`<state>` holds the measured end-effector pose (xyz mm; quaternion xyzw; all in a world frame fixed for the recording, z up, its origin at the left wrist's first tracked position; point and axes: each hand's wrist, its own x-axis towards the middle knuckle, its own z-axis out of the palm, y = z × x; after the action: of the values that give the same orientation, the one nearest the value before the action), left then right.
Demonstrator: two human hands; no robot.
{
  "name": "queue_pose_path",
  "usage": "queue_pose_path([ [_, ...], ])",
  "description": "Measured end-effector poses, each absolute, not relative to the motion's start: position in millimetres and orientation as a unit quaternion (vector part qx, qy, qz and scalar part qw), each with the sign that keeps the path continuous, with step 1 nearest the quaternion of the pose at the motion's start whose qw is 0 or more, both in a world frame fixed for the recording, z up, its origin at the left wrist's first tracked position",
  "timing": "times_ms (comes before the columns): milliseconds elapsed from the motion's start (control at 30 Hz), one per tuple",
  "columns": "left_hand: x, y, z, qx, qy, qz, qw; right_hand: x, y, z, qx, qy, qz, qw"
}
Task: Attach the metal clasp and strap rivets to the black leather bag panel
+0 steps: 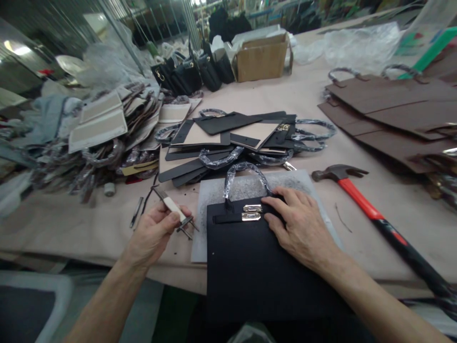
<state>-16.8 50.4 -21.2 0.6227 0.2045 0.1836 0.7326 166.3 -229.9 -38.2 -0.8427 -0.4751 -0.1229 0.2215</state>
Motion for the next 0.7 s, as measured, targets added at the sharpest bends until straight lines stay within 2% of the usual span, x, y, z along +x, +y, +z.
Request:
queue_pose_path([
  [100, 0.6, 32.8, -28.9, 0.599, 0.155, 0.236, 0.749, 166.1, -229.7, -37.8, -0.841, -0.478, -0.123, 0.221],
  [200, 15.0, 26.7, -32.1, 0.639, 0.119, 0.262, 0.714, 166.4, -230.0, -38.1, -0.842, -0.478, -0.12, 0.221],
  [333, 23.3, 26.1, -32.9, 0.701, 0.103, 0.267, 0.653, 166.6, -230.6, -39.3, -0.843, -0.475, -0.117, 0.224],
  [700, 19.5, 20.2, -36.8, 0.729, 0.095, 0.28, 0.618, 166.2, -230.7, -39.7, -0.84, -0.477, -0.125, 0.228],
])
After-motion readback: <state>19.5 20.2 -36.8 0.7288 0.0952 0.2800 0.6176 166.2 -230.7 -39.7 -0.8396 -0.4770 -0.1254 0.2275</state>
